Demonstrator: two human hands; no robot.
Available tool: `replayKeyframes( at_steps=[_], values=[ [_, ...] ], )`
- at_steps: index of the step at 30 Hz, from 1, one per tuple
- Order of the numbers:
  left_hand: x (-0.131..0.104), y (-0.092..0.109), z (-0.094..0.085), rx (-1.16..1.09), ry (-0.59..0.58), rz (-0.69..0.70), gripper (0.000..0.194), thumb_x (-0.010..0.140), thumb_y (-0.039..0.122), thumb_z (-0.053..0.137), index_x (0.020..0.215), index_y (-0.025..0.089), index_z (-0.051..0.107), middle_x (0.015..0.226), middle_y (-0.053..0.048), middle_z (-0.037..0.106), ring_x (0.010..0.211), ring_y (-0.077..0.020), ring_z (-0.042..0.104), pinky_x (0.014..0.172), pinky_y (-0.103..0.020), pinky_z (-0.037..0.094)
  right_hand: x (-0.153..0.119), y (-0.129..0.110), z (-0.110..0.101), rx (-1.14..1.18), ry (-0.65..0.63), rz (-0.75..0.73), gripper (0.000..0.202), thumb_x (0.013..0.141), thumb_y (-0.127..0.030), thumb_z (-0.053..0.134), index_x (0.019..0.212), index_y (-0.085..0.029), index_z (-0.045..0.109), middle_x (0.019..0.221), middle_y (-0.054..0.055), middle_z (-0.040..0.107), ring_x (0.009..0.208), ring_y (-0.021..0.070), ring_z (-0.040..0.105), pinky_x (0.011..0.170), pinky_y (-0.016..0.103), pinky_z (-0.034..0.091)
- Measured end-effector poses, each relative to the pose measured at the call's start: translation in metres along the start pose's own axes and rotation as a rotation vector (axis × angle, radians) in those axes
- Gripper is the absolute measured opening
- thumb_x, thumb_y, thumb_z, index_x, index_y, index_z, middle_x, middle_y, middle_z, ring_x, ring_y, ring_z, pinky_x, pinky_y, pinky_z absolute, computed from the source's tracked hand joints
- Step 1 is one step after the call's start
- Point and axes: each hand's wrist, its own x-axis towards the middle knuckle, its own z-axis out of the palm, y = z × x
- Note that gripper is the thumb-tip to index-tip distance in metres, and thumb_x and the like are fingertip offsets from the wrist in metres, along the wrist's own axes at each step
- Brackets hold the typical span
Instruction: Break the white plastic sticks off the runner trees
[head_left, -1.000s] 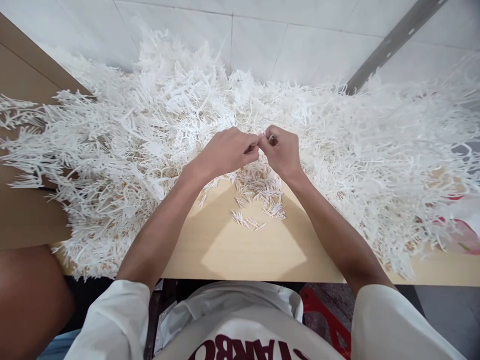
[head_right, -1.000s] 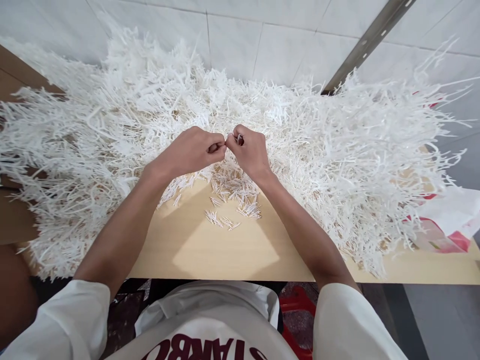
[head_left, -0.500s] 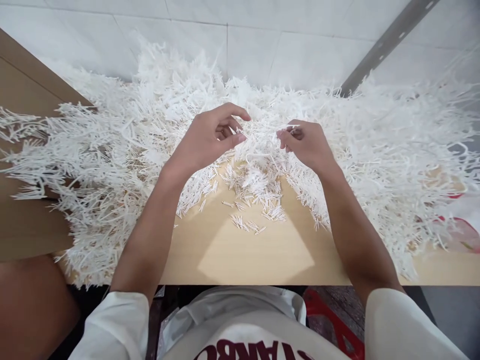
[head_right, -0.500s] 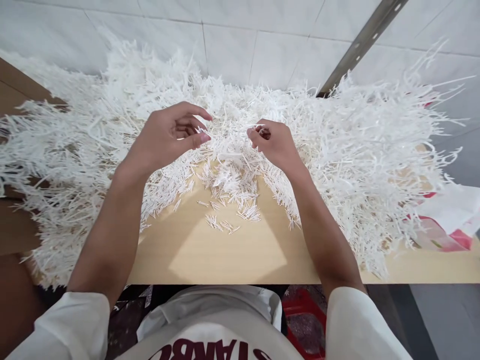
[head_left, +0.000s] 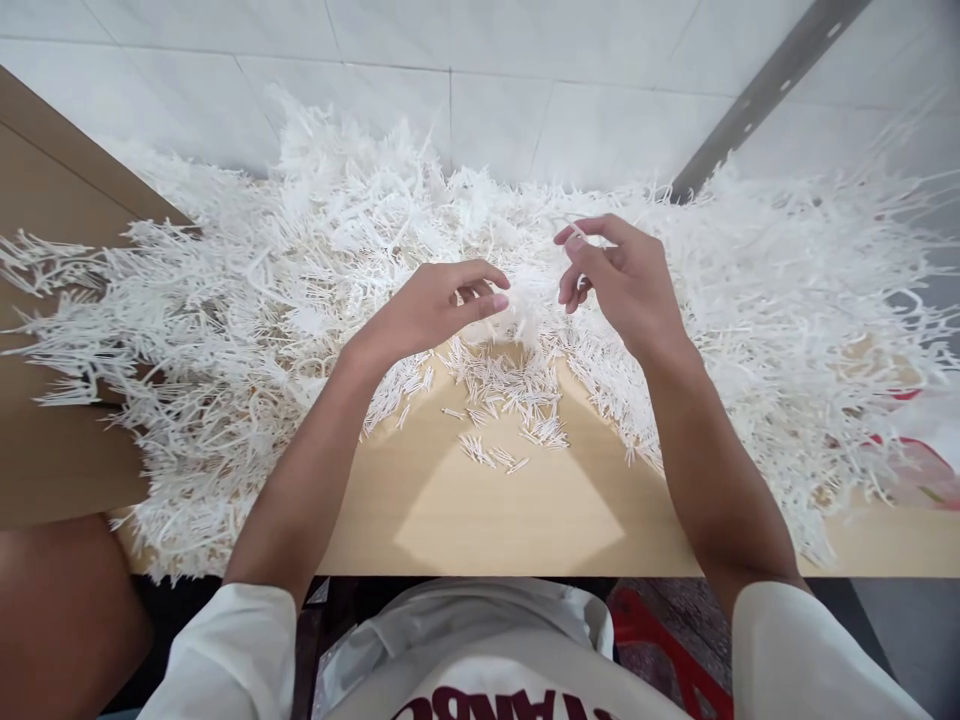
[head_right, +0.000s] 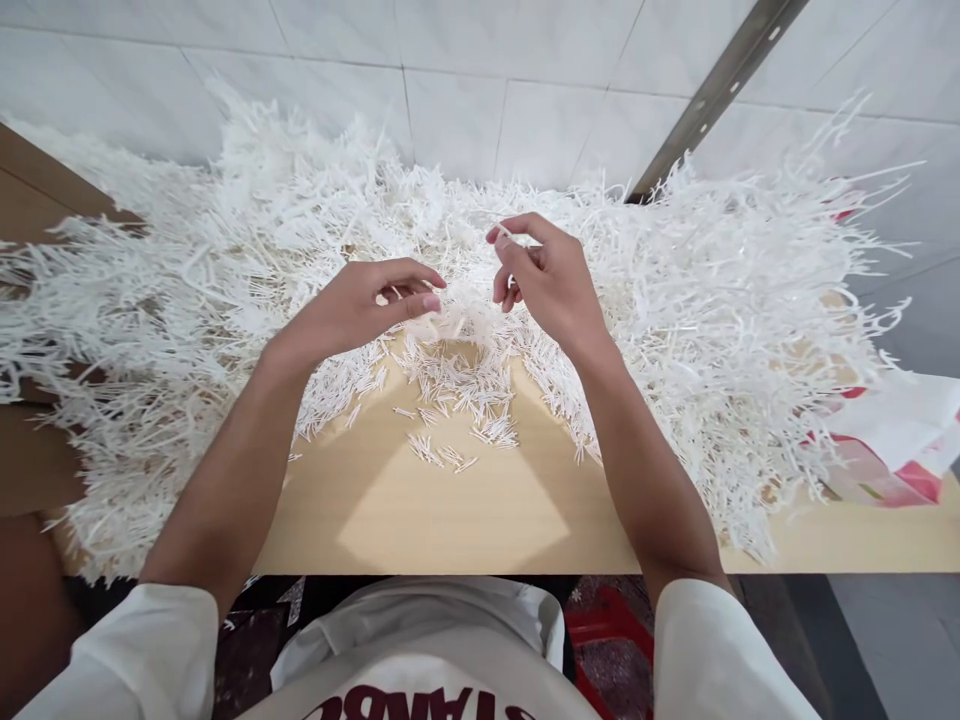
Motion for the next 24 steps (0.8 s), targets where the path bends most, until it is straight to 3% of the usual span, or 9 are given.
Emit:
replayKeyframes(
  at_steps=[3,5,7,10,13,16,18,20,24],
  values=[
    [0.003,-0.001,0.010,-0.011,0.134,0.048,0.055,0.081,0.054,0.069,0.127,0.027,0.058,0.132,-0.006,0.063,0.109,-0.0193,0.063,0.084,-0.029,0.051,-0.006,-0.008,0.001,0.043,-0.129,0.004,0.036,0.091,-0.058,0.055,0.101,-0.025,0.064,0.060,-0.003,0.059,0.048,0.0104,0.055,0.052,0.030,0.051],
    [0.004,-0.003,0.016,-0.005,0.141,0.070,0.067,0.074,0.055,0.075,0.132,0.028,0.053,0.138,-0.007,0.059,0.118,-0.0225,0.060,0.089,-0.031,0.051,-0.010,-0.013,0.002,0.105,-0.206,-0.016,0.040,0.089,-0.062,0.054,0.104,-0.026,0.065,0.063,-0.003,0.058,0.049,0.0103,0.056,0.051,0.029,0.051],
    [0.004,-0.003,0.020,0.007,0.047,0.049,0.056,0.077,0.053,0.073,0.123,0.026,0.059,0.124,-0.007,0.066,0.112,-0.0224,0.062,0.090,-0.034,0.051,-0.012,-0.016,0.002,0.155,-0.237,-0.033,0.041,0.089,-0.063,0.055,0.108,-0.029,0.064,0.064,-0.004,0.057,0.051,0.0113,0.057,0.051,0.030,0.052],
    [0.003,-0.003,0.020,-0.061,0.011,0.007,0.032,0.084,0.048,0.067,0.101,0.021,0.064,0.097,-0.004,0.070,0.092,-0.0171,0.065,0.084,-0.033,0.052,-0.010,-0.015,0.000,0.188,-0.115,-0.107,0.044,0.089,-0.059,0.057,0.125,-0.034,0.056,0.067,-0.004,0.060,0.063,0.0143,0.064,0.063,0.031,0.056],
    [0.005,-0.001,0.020,-0.273,0.198,-0.012,0.031,0.084,0.050,0.067,0.094,0.022,0.061,0.090,-0.001,0.068,0.088,-0.0148,0.065,0.083,-0.031,0.052,-0.004,-0.007,-0.001,0.111,-0.059,-0.191,0.070,0.081,-0.064,0.065,0.141,-0.041,0.039,0.101,0.000,0.070,0.095,0.0186,0.068,0.081,0.035,0.059],
    [0.009,0.000,0.022,-0.499,0.355,-0.042,0.036,0.086,0.056,0.062,0.101,0.024,0.057,0.091,-0.002,0.069,0.096,-0.0172,0.068,0.088,-0.034,0.054,-0.002,0.003,0.006,-0.048,-0.210,-0.206,0.084,0.071,-0.070,0.070,0.143,-0.041,0.038,0.134,0.003,0.060,0.114,0.0253,0.063,0.085,0.041,0.059],
    [0.011,0.001,0.023,-0.612,0.393,-0.048,0.039,0.091,0.060,0.052,0.105,0.024,0.057,0.097,-0.003,0.071,0.104,-0.0193,0.068,0.093,-0.038,0.054,-0.003,0.007,0.013,-0.125,-0.262,-0.207,0.079,0.073,-0.070,0.069,0.141,-0.040,0.042,0.144,0.003,0.053,0.114,0.0268,0.063,0.085,0.044,0.059],
    [0.012,0.000,0.022,-0.681,0.395,-0.049,0.044,0.094,0.063,0.041,0.103,0.023,0.058,0.104,-0.004,0.071,0.113,-0.0207,0.066,0.099,-0.040,0.052,-0.005,0.009,0.019,-0.167,-0.231,-0.211,0.072,0.076,-0.068,0.067,0.138,-0.040,0.046,0.147,0.001,0.049,0.109,0.0252,0.064,0.084,0.044,0.059],
    [0.012,-0.003,0.016,-0.739,0.454,-0.077,0.044,0.095,0.062,0.038,0.099,0.024,0.059,0.118,-0.004,0.069,0.118,-0.0209,0.063,0.097,-0.037,0.053,-0.007,0.010,0.022,-0.217,-0.085,-0.242,0.055,0.077,-0.064,0.069,0.123,-0.035,0.057,0.128,0.001,0.062,0.097,0.0210,0.065,0.080,0.040,0.058]
  ],
)
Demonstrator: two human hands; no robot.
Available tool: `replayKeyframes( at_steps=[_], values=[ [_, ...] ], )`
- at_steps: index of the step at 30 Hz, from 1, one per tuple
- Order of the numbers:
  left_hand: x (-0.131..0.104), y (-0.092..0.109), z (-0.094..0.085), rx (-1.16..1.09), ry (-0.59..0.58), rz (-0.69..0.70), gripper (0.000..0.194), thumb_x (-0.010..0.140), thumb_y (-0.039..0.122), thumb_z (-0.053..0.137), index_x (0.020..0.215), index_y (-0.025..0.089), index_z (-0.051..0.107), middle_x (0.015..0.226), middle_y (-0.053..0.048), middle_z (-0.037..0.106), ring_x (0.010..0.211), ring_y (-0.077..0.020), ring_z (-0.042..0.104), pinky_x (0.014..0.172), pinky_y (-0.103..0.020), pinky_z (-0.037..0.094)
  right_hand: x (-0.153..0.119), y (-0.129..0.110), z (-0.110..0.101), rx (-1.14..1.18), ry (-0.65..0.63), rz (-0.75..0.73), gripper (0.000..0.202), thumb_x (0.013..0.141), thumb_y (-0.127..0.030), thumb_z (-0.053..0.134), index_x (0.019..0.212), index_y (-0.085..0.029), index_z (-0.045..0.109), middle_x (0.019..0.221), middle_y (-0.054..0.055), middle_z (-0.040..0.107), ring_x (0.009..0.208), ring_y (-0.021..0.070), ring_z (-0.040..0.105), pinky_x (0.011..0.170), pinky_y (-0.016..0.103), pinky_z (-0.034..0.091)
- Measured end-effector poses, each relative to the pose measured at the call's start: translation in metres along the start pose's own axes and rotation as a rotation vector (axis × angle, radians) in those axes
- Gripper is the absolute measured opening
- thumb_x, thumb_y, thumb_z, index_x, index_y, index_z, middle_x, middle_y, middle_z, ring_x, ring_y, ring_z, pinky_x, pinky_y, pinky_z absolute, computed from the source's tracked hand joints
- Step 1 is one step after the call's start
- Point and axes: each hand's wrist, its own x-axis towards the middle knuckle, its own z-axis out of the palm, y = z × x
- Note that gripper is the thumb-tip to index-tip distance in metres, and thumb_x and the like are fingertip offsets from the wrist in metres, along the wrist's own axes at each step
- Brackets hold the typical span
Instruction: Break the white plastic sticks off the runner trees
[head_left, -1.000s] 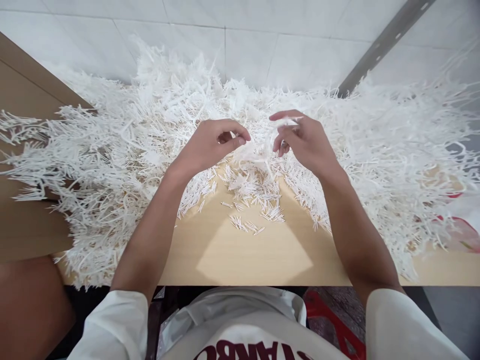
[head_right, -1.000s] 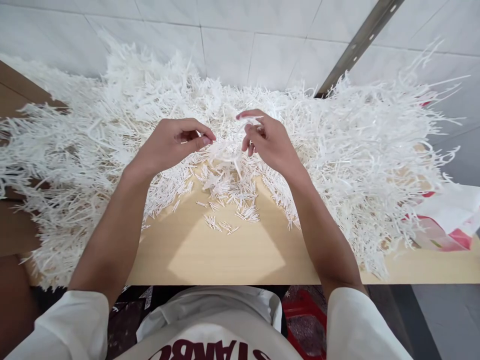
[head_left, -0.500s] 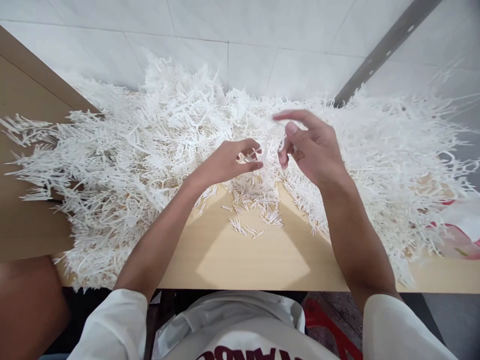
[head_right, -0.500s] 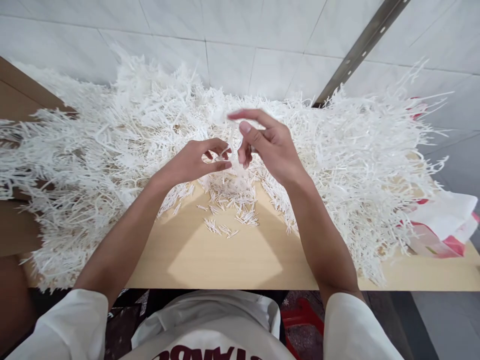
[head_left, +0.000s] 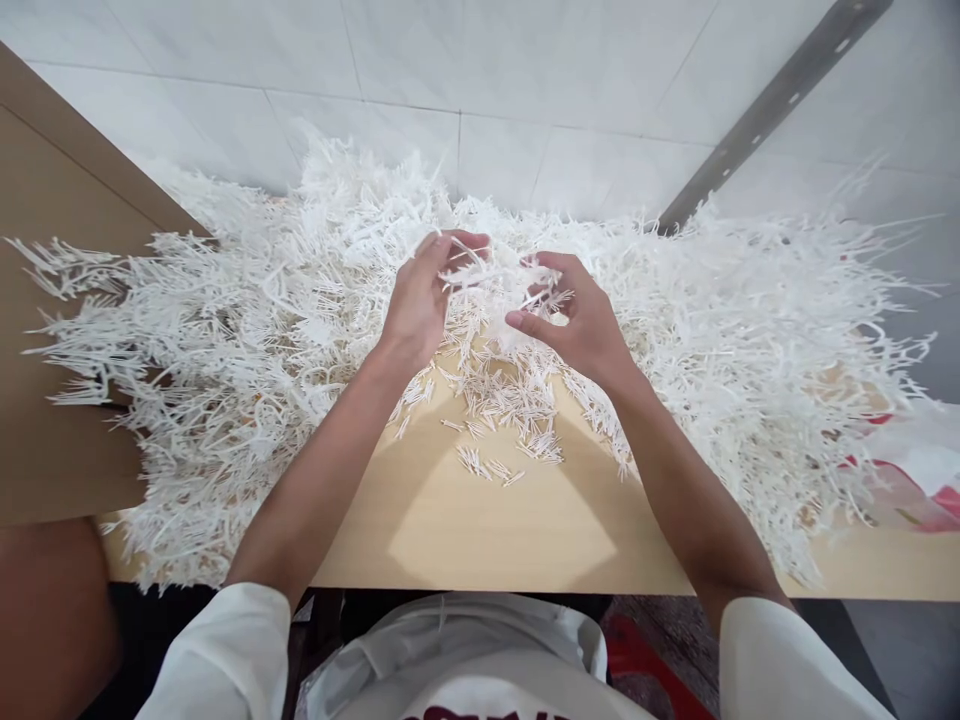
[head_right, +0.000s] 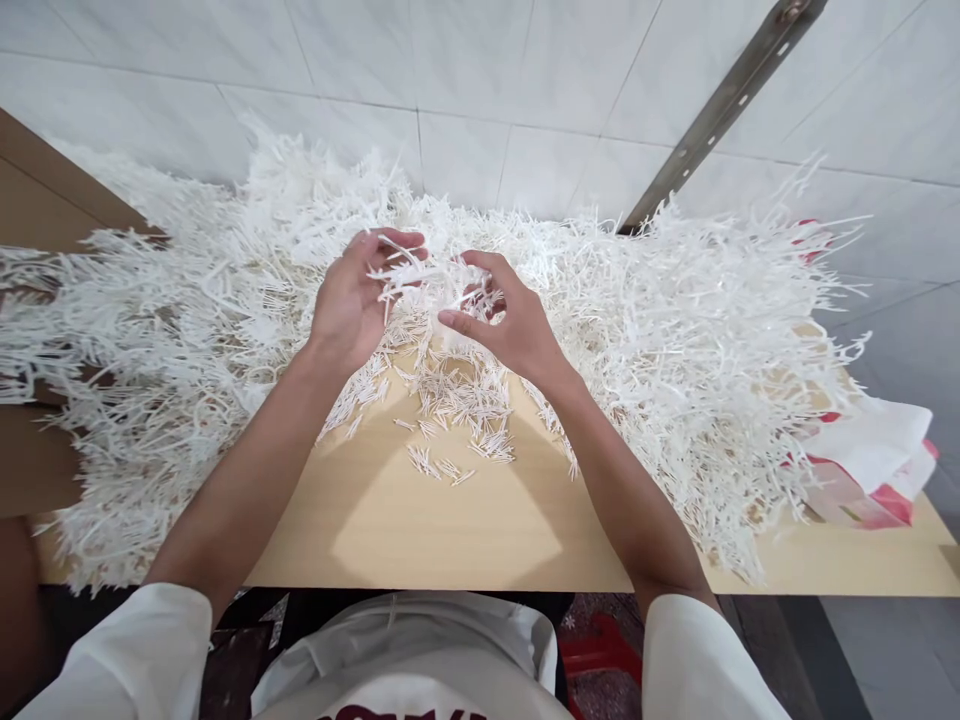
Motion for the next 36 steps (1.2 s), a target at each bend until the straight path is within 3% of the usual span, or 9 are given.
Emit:
replayKeyframes(
  at_steps=[5,8,10,15,18,21,26,30,36],
  values=[
    [0.006,-0.003,-0.010,0.112,0.099,0.030,0.041,0.094,0.064,0.042,0.106,0.027,0.057,0.112,-0.006,0.069,0.103,-0.0187,0.068,0.082,-0.033,0.055,0.001,-0.002,-0.008,-0.071,-0.080,-0.113,0.029,0.087,-0.055,0.062,0.082,-0.027,0.068,0.103,0.003,0.069,0.096,0.0186,0.065,0.087,0.037,0.053],
    [0.009,-0.007,-0.017,0.259,0.147,0.093,0.058,0.088,0.077,0.033,0.110,0.028,0.057,0.110,-0.006,0.069,0.102,-0.0188,0.069,0.079,-0.031,0.054,0.001,-0.005,-0.017,0.010,-0.294,-0.129,0.025,0.087,-0.052,0.064,0.085,-0.030,0.074,0.103,0.002,0.072,0.096,0.0177,0.067,0.088,0.036,0.054],
    [0.008,-0.007,-0.020,0.326,0.201,0.107,0.062,0.087,0.080,0.029,0.112,0.030,0.056,0.106,-0.006,0.069,0.097,-0.0178,0.069,0.071,-0.029,0.053,0.000,-0.005,-0.024,0.074,-0.338,-0.082,0.023,0.085,-0.050,0.067,0.091,-0.030,0.076,0.098,0.001,0.075,0.092,0.0171,0.069,0.084,0.034,0.056],
    [0.002,-0.001,-0.020,0.317,0.357,0.125,0.039,0.089,0.069,0.045,0.093,0.033,0.057,0.083,-0.001,0.064,0.069,-0.0129,0.063,0.047,-0.026,0.044,0.002,0.002,-0.036,0.121,0.036,0.039,0.026,0.088,-0.049,0.065,0.095,-0.028,0.077,0.085,0.000,0.073,0.066,0.0117,0.067,0.063,0.030,0.056],
    [0.002,-0.001,-0.017,0.325,0.267,0.100,0.038,0.088,0.066,0.051,0.089,0.028,0.058,0.078,-0.001,0.063,0.072,-0.0135,0.065,0.047,-0.024,0.045,0.004,0.007,-0.034,0.078,0.223,0.043,0.026,0.088,-0.050,0.064,0.095,-0.028,0.076,0.091,0.001,0.074,0.071,0.0128,0.067,0.062,0.030,0.057],
    [0.004,-0.004,-0.015,0.343,0.159,0.071,0.038,0.087,0.062,0.057,0.093,0.024,0.059,0.081,-0.002,0.067,0.080,-0.0144,0.069,0.052,-0.023,0.048,0.004,0.008,-0.031,0.090,0.293,0.040,0.023,0.084,-0.049,0.069,0.090,-0.027,0.075,0.089,0.002,0.074,0.070,0.0132,0.066,0.063,0.031,0.058],
    [0.006,-0.005,-0.011,0.252,0.073,0.034,0.029,0.094,0.052,0.049,0.100,0.025,0.056,0.091,-0.002,0.069,0.092,-0.0132,0.069,0.073,-0.026,0.056,0.001,0.005,-0.033,0.090,0.113,0.039,0.022,0.081,-0.040,0.074,0.097,-0.025,0.071,0.089,0.002,0.070,0.075,0.0158,0.068,0.070,0.035,0.061],
    [0.006,-0.002,-0.009,0.238,0.033,0.028,0.021,0.094,0.044,0.046,0.104,0.026,0.053,0.099,-0.003,0.068,0.098,-0.0135,0.068,0.083,-0.030,0.056,0.001,0.009,-0.031,-0.096,-0.029,-0.026,0.030,0.080,-0.021,0.066,0.109,-0.028,0.069,0.093,0.001,0.063,0.079,0.0141,0.064,0.082,0.037,0.060],
    [0.004,-0.002,-0.008,0.251,0.042,0.087,0.031,0.084,0.022,0.052,0.114,0.027,0.053,0.104,-0.003,0.065,0.098,-0.0148,0.067,0.084,-0.033,0.056,0.002,0.012,-0.021,-0.127,0.010,-0.059,0.014,0.078,-0.019,0.063,0.086,-0.027,0.072,0.091,0.002,0.058,0.080,0.0154,0.062,0.081,0.038,0.060]
  ],
)
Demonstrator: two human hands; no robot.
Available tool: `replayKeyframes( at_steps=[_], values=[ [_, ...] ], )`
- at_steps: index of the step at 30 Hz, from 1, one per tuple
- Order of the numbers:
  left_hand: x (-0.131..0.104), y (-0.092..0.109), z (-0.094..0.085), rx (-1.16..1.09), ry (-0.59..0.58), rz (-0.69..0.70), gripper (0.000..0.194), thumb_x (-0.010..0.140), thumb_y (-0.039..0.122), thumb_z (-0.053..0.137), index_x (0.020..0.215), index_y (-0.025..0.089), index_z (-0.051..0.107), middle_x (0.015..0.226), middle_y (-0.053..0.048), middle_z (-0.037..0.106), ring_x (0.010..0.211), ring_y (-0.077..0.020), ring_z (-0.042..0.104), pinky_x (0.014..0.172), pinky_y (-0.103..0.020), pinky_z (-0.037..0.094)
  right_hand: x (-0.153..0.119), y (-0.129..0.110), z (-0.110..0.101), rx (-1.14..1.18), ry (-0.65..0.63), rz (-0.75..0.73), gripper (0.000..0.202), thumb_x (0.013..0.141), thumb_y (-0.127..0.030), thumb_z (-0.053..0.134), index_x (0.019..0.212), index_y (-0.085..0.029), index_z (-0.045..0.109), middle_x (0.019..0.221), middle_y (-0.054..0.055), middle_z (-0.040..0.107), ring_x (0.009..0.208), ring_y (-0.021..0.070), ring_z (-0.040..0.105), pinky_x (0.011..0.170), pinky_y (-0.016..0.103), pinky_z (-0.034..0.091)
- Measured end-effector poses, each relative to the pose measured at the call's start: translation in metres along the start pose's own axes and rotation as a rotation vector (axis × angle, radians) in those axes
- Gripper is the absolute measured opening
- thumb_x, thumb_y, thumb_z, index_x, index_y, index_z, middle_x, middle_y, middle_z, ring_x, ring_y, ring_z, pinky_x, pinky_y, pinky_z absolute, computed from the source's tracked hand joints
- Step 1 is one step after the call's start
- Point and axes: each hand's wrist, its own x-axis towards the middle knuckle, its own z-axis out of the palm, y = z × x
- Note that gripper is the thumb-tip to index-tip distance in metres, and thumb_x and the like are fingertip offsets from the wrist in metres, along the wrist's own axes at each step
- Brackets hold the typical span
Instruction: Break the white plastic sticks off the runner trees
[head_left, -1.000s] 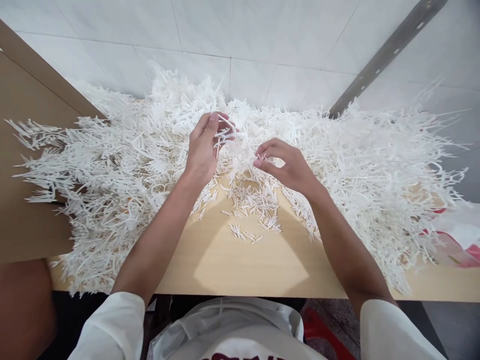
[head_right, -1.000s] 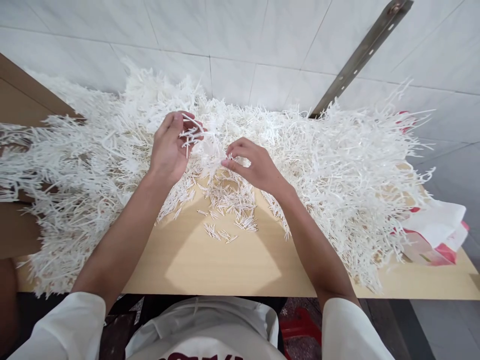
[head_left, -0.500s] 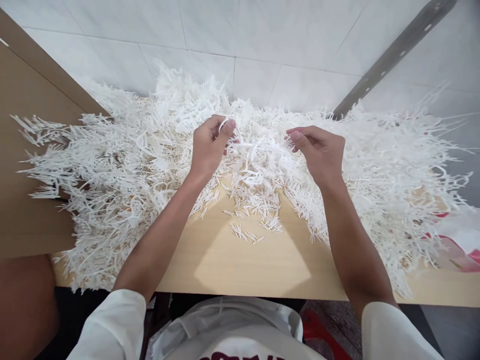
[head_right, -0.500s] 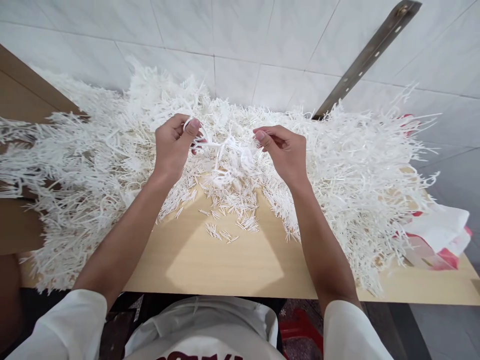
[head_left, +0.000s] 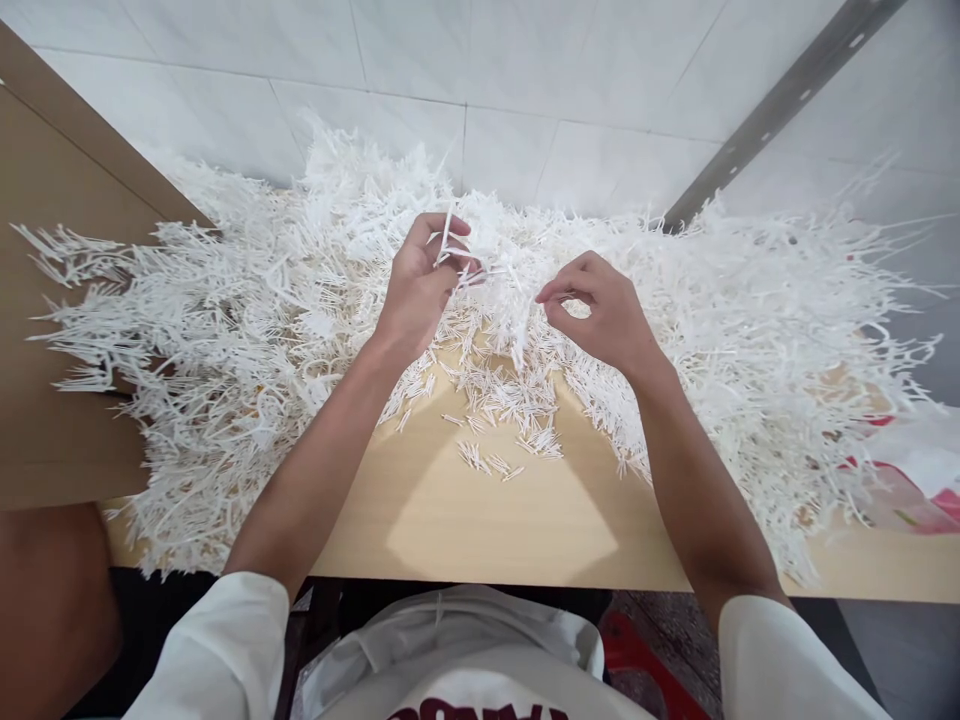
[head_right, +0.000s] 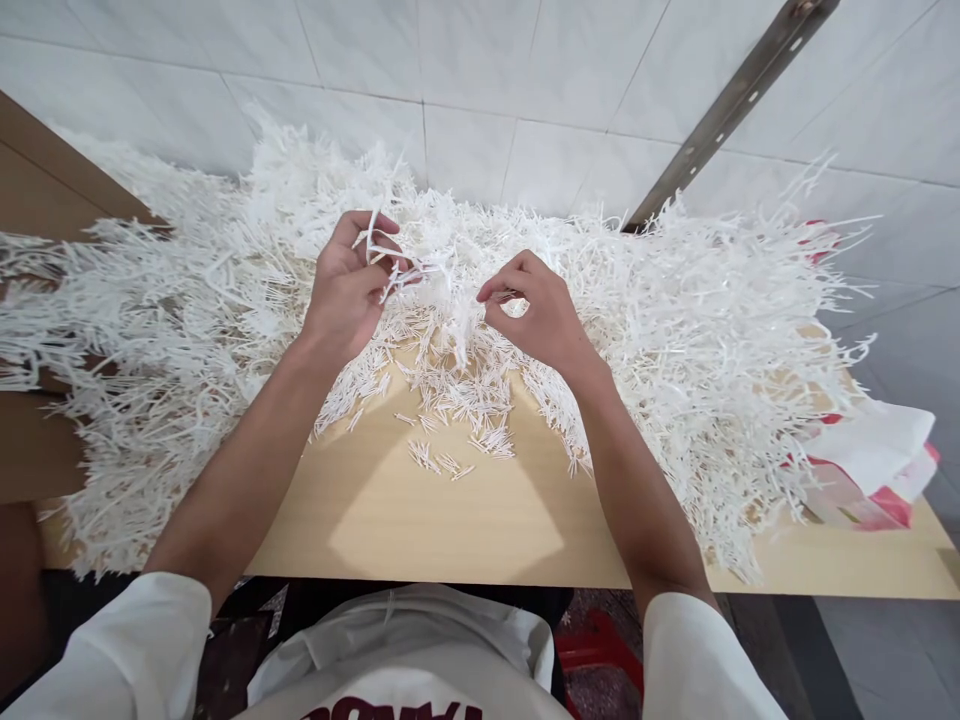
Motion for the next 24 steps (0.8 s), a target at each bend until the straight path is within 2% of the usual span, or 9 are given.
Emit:
replayKeyframes(
  at_steps=[3,7,11,14,17,19,21,22,24],
  values=[
    [-0.002,-0.002,0.001,-0.015,-0.060,0.014,0.032,0.079,0.018,0.051,0.109,0.024,0.059,0.111,-0.004,0.064,0.098,-0.0147,0.066,0.085,-0.035,0.056,0.000,-0.004,0.003,0.066,0.033,0.002,0.003,0.079,-0.026,0.069,0.082,-0.026,0.070,0.093,0.002,0.060,0.080,0.0153,0.062,0.079,0.037,0.060],
    [-0.004,0.000,-0.001,-0.078,-0.182,-0.014,0.013,0.081,0.022,0.050,0.083,0.019,0.062,0.112,-0.007,0.066,0.102,-0.0178,0.066,0.089,-0.039,0.057,0.000,-0.005,0.004,0.052,0.139,0.009,0.008,0.082,-0.034,0.070,0.084,-0.027,0.069,0.089,0.002,0.065,0.079,0.0153,0.062,0.076,0.035,0.058],
    [-0.006,0.005,0.001,-0.068,-0.202,-0.071,0.029,0.090,0.043,0.048,0.078,0.019,0.058,0.099,-0.008,0.068,0.102,-0.0208,0.067,0.084,-0.038,0.058,-0.001,-0.007,0.003,0.020,0.199,-0.009,0.011,0.087,-0.038,0.065,0.089,-0.029,0.071,0.093,0.002,0.072,0.086,0.0178,0.067,0.082,0.037,0.058],
    [-0.009,0.002,0.006,0.023,-0.139,-0.043,0.035,0.088,0.055,0.054,0.080,0.021,0.055,0.095,-0.006,0.066,0.106,-0.0205,0.067,0.081,-0.034,0.056,-0.003,-0.011,0.002,0.019,0.139,-0.020,0.016,0.088,-0.042,0.064,0.095,-0.030,0.072,0.098,0.000,0.075,0.089,0.0184,0.070,0.085,0.037,0.058],
    [-0.010,-0.005,0.011,0.080,-0.061,0.053,0.035,0.085,0.055,0.062,0.084,0.022,0.053,0.098,-0.003,0.063,0.108,-0.0184,0.067,0.083,-0.032,0.055,-0.005,-0.015,-0.001,0.044,-0.010,-0.038,0.031,0.082,-0.047,0.070,0.111,-0.033,0.069,0.103,0.000,0.074,0.089,0.0193,0.072,0.083,0.036,0.058],
    [-0.010,-0.008,0.012,0.079,-0.028,0.081,0.032,0.086,0.054,0.060,0.089,0.023,0.052,0.101,-0.003,0.061,0.108,-0.0168,0.067,0.083,-0.031,0.055,-0.006,-0.016,-0.003,0.058,-0.175,-0.042,0.042,0.080,-0.049,0.073,0.119,-0.034,0.066,0.094,-0.001,0.075,0.084,0.0188,0.073,0.082,0.035,0.057],
    [-0.009,-0.008,0.011,0.058,-0.016,0.066,0.027,0.087,0.050,0.057,0.096,0.025,0.051,0.103,-0.002,0.060,0.102,-0.0148,0.068,0.080,-0.029,0.055,-0.007,-0.015,-0.003,0.077,-0.289,-0.002,0.045,0.083,-0.052,0.069,0.123,-0.034,0.064,0.075,-0.004,0.072,0.072,0.0167,0.071,0.075,0.032,0.056],
    [-0.009,-0.007,0.010,0.039,-0.020,0.050,0.024,0.088,0.047,0.055,0.098,0.025,0.051,0.104,-0.003,0.060,0.097,-0.0137,0.069,0.077,-0.029,0.056,-0.006,-0.014,-0.002,0.094,-0.280,0.037,0.044,0.085,-0.054,0.065,0.124,-0.033,0.063,0.066,-0.005,0.068,0.066,0.0153,0.069,0.071,0.031,0.055],
    [-0.009,-0.006,0.009,-0.012,-0.054,0.014,0.020,0.088,0.040,0.051,0.102,0.026,0.051,0.106,-0.003,0.061,0.084,-0.0115,0.068,0.069,-0.028,0.055,-0.004,-0.009,0.002,0.140,-0.111,0.125,0.043,0.090,-0.059,0.056,0.123,-0.031,0.062,0.062,-0.005,0.064,0.061,0.0134,0.065,0.063,0.028,0.052]
  ],
)
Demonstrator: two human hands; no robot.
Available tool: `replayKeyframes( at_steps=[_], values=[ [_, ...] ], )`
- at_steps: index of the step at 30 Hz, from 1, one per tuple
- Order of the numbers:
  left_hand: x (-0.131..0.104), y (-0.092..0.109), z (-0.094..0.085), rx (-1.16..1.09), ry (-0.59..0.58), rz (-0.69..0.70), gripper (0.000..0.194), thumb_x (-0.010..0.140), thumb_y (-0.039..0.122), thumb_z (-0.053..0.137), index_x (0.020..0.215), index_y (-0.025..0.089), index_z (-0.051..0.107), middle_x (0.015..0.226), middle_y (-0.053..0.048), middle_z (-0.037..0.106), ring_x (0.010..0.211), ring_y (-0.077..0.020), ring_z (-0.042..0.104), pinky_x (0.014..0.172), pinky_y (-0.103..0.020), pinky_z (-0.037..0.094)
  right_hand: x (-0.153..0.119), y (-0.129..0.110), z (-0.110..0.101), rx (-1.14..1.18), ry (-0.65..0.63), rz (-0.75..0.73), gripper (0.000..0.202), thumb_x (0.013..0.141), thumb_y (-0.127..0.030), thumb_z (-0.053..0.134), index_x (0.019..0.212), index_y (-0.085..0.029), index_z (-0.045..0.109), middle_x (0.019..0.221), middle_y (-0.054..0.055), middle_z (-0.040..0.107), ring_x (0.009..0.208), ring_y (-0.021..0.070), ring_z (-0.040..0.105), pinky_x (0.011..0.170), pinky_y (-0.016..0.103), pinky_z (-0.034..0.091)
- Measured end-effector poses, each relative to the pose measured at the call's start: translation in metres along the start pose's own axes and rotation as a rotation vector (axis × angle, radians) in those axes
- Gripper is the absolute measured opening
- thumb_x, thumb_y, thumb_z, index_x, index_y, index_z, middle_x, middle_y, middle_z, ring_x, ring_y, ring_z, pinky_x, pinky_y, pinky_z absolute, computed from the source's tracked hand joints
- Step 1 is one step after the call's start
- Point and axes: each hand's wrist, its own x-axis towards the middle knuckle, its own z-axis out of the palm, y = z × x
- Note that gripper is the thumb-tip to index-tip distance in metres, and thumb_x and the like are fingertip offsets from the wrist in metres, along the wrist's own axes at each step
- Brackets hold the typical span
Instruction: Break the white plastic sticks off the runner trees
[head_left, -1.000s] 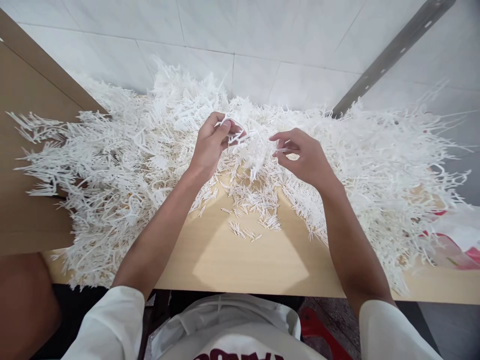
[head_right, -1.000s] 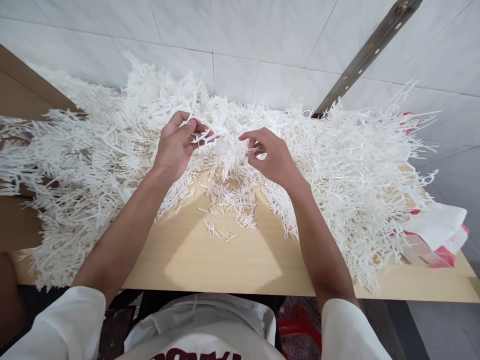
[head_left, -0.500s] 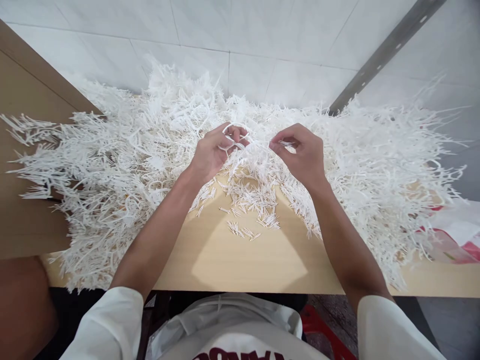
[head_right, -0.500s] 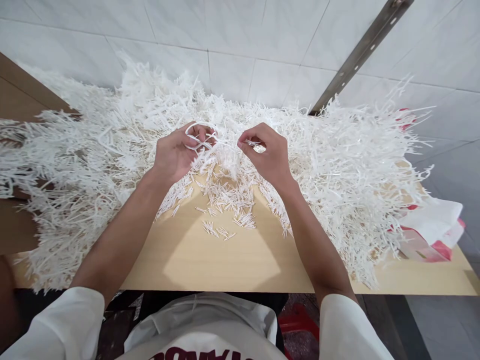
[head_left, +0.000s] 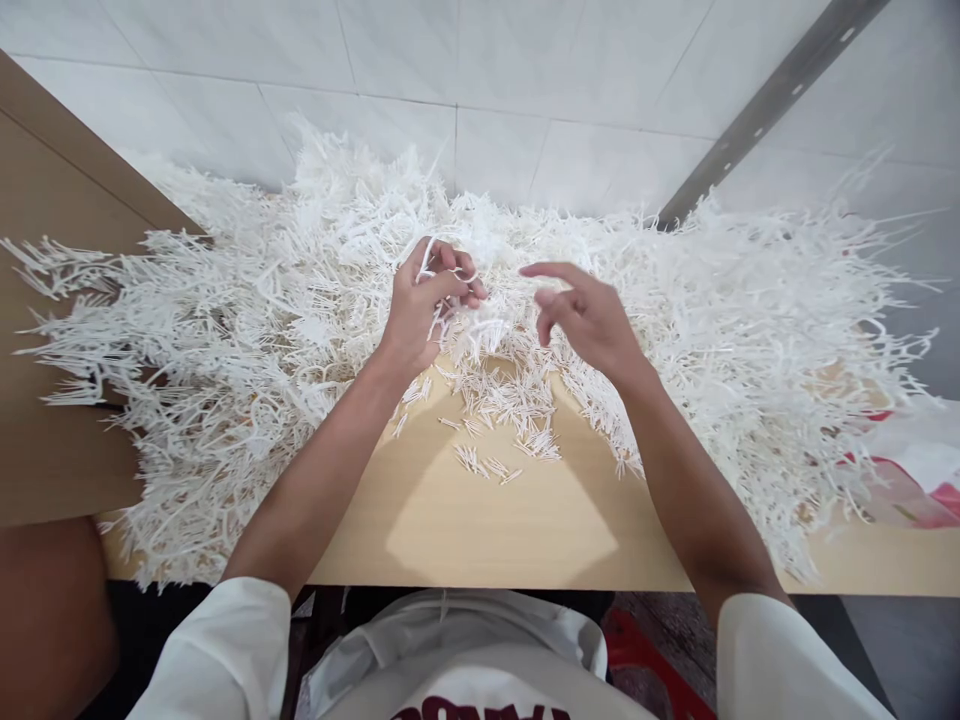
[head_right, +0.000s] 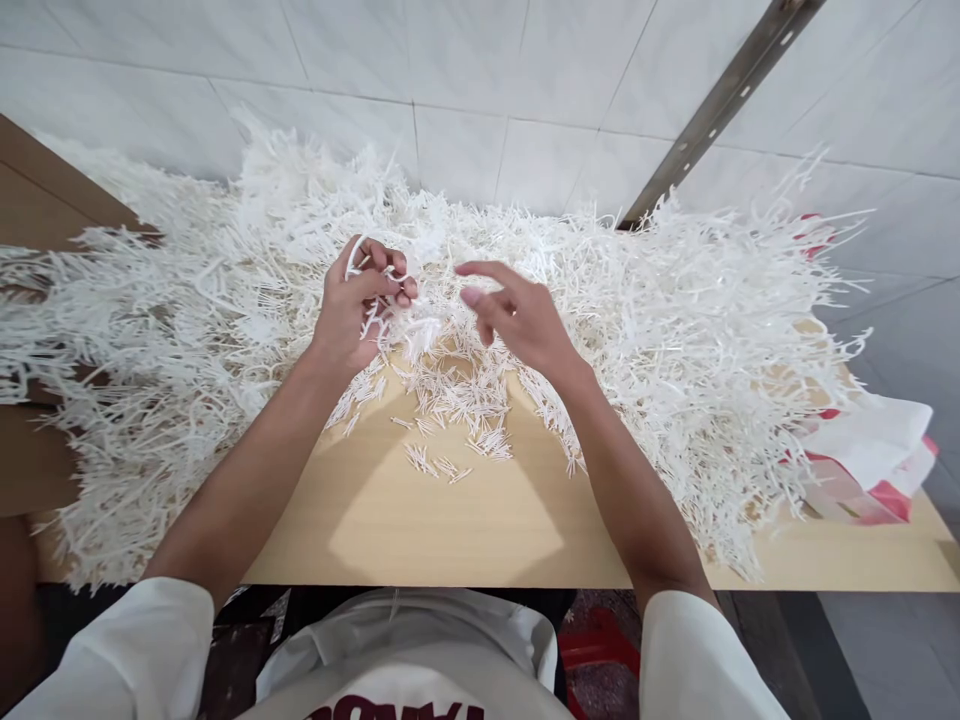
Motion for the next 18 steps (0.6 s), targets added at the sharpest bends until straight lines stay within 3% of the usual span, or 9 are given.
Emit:
replayKeyframes(
  at_steps=[2,3,6,10,14,16,18],
  values=[
    [-0.001,0.000,-0.001,-0.037,-0.066,-0.031,0.021,0.085,0.033,0.049,0.105,0.025,0.053,0.112,-0.004,0.063,0.073,-0.0100,0.065,0.060,-0.028,0.053,0.004,0.005,0.004,0.069,0.180,0.029,0.044,0.089,-0.061,0.056,0.121,-0.032,0.061,0.075,-0.002,0.067,0.069,0.0134,0.066,0.061,0.027,0.053],
    [-0.002,0.000,-0.001,-0.041,-0.104,-0.043,0.024,0.084,0.031,0.048,0.106,0.025,0.054,0.115,-0.005,0.063,0.070,-0.0099,0.064,0.057,-0.029,0.052,0.006,0.006,0.005,0.101,0.206,0.027,0.046,0.086,-0.061,0.060,0.122,-0.033,0.059,0.087,0.000,0.069,0.076,0.0141,0.067,0.063,0.027,0.054],
    [-0.003,-0.001,-0.001,-0.017,-0.176,-0.051,0.032,0.081,0.030,0.050,0.112,0.026,0.056,0.120,-0.005,0.063,0.066,-0.0104,0.063,0.052,-0.029,0.050,0.009,0.008,0.009,0.173,0.105,0.002,0.053,0.077,-0.059,0.072,0.121,-0.033,0.059,0.113,0.002,0.067,0.092,0.0163,0.067,0.070,0.029,0.058],
    [-0.003,-0.002,-0.001,0.006,-0.146,-0.046,0.040,0.085,0.036,0.052,0.125,0.033,0.049,0.125,-0.003,0.063,0.068,-0.0106,0.064,0.052,-0.028,0.047,0.006,0.005,0.011,0.208,0.093,0.010,0.034,0.080,-0.058,0.068,0.093,-0.027,0.065,0.097,0.001,0.067,0.081,0.0137,0.065,0.071,0.029,0.058],
    [-0.002,-0.001,0.001,-0.037,-0.100,-0.066,0.057,0.085,0.046,0.062,0.135,0.039,0.036,0.121,-0.001,0.066,0.067,-0.0093,0.063,0.052,-0.025,0.043,0.005,0.002,0.012,0.252,0.161,-0.018,0.035,0.077,-0.058,0.072,0.089,-0.026,0.062,0.091,-0.002,0.063,0.068,0.0102,0.061,0.062,0.027,0.055],
    [-0.002,-0.001,0.003,-0.056,-0.122,-0.087,0.067,0.078,0.047,0.073,0.136,0.036,0.040,0.116,-0.002,0.068,0.070,-0.0094,0.063,0.055,-0.024,0.044,0.006,0.001,0.014,0.291,0.199,-0.028,0.036,0.078,-0.058,0.070,0.089,-0.026,0.060,0.088,-0.002,0.062,0.063,0.0091,0.059,0.058,0.026,0.052],
    [-0.003,-0.001,0.006,-0.010,-0.163,-0.095,0.065,0.071,0.049,0.079,0.127,0.029,0.053,0.110,-0.003,0.070,0.080,-0.0123,0.065,0.064,-0.025,0.048,0.007,0.000,0.016,0.298,0.214,-0.019,0.037,0.081,-0.061,0.066,0.086,-0.025,0.058,0.078,-0.003,0.061,0.061,0.0093,0.057,0.055,0.026,0.048]
  ],
)
